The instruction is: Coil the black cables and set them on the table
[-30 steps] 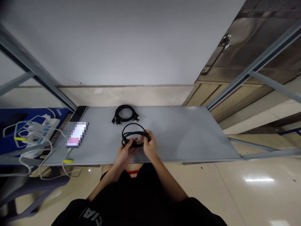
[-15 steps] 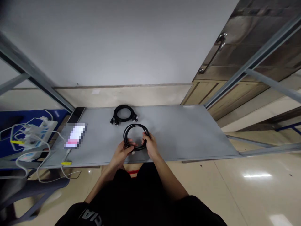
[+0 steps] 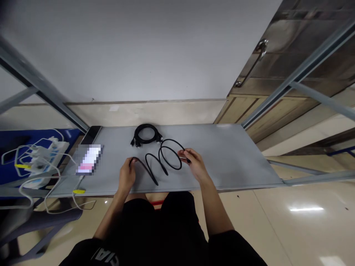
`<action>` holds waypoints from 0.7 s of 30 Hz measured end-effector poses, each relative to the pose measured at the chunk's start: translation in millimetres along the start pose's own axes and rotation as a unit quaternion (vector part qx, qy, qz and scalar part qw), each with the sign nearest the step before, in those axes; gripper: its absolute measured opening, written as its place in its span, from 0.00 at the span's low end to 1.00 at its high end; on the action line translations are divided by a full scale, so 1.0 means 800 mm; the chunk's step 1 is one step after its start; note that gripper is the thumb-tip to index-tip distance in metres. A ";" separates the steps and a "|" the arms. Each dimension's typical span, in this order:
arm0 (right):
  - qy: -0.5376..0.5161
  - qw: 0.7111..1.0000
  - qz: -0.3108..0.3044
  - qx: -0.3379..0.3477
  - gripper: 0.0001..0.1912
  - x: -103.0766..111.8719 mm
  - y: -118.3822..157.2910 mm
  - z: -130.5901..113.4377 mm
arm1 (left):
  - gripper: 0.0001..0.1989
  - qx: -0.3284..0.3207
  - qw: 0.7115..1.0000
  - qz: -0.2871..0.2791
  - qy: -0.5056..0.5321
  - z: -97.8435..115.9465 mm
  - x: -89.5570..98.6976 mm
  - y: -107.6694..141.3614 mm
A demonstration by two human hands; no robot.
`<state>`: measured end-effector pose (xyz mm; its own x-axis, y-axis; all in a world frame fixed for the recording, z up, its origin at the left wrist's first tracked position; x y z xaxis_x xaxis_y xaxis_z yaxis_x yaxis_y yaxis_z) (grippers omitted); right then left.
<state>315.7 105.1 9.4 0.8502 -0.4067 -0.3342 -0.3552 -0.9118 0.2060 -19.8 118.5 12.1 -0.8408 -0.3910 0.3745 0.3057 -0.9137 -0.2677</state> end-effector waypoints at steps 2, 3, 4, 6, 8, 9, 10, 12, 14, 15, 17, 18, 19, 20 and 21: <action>-0.022 1.000 -0.011 -0.004 0.17 0.006 0.001 -0.009 | 0.18 0.025 0.999 0.024 0.035 -0.009 0.006 -0.005; -0.028 1.000 -0.009 -0.004 0.16 0.011 0.001 -0.014 | 0.20 0.038 0.997 0.035 0.063 -0.013 0.008 -0.008; -0.031 1.000 -0.004 -0.004 0.15 0.016 0.000 -0.017 | 0.21 0.049 0.994 0.043 0.093 -0.017 0.010 -0.010; -0.030 0.999 0.013 -0.007 0.14 0.026 -0.003 -0.021 | 0.24 0.066 0.987 0.047 0.142 -0.023 0.011 -0.015; -0.028 0.999 0.022 -0.017 0.14 0.033 -0.004 -0.021 | 0.26 0.081 0.981 0.046 0.168 -0.027 0.011 -0.018; -0.033 0.999 0.023 -0.025 0.13 0.034 -0.004 -0.021 | 0.27 0.091 0.979 0.045 0.177 -0.029 0.011 -0.018; -0.042 0.998 0.021 -0.035 0.13 0.034 -0.003 -0.020 | 0.28 0.104 0.977 0.041 0.184 -0.031 0.009 -0.018; -0.066 0.996 0.010 -0.055 0.14 0.029 -0.001 -0.016 | 0.29 0.130 0.972 0.017 0.193 -0.034 0.001 -0.015; -0.079 0.994 -0.007 -0.073 0.15 0.019 0.003 -0.009 | 0.30 0.142 0.971 -0.021 0.189 -0.031 -0.011 -0.010; -0.076 0.994 -0.017 -0.081 0.16 0.012 0.005 -0.003 | 0.31 0.142 0.972 -0.041 0.181 -0.027 -0.018 -0.007; -0.050 0.994 -0.039 -0.091 0.17 -0.004 0.012 0.014 | 0.32 0.138 0.974 -0.074 0.163 -0.018 -0.032 0.001; -0.029 0.994 -0.052 -0.092 0.17 -0.015 0.016 0.025 | 0.32 0.135 0.975 -0.087 0.153 -0.012 -0.039 0.005; 0.000 0.994 -0.068 -0.088 0.17 -0.027 0.021 0.035 | 0.32 0.129 0.976 -0.098 0.145 -0.004 -0.046 0.010; 0.036 0.992 -0.089 -0.077 0.16 -0.040 0.027 0.046 | 0.31 0.123 0.977 -0.107 0.139 0.004 -0.053 0.015; 0.080 0.988 -0.120 -0.059 0.15 -0.055 0.035 0.055 | 0.30 0.119 0.977 -0.115 0.138 0.011 -0.060 0.020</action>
<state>251.0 95.3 -10.5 0.9581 -0.1577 -0.2391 -0.0967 -0.9638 0.2485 29.8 121.5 -2.1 -0.9778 -0.1583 0.1372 0.1626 -0.9865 0.0207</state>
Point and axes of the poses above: each hand's wrist, its own y-axis away from the middle knuckle, its own x-axis out of the back of the hand, z = x × y, the point moved 9 cm from there along -y, towards the middle knuckle, and after that the axes turned 11 degrees about z, right-handed, at the moved point
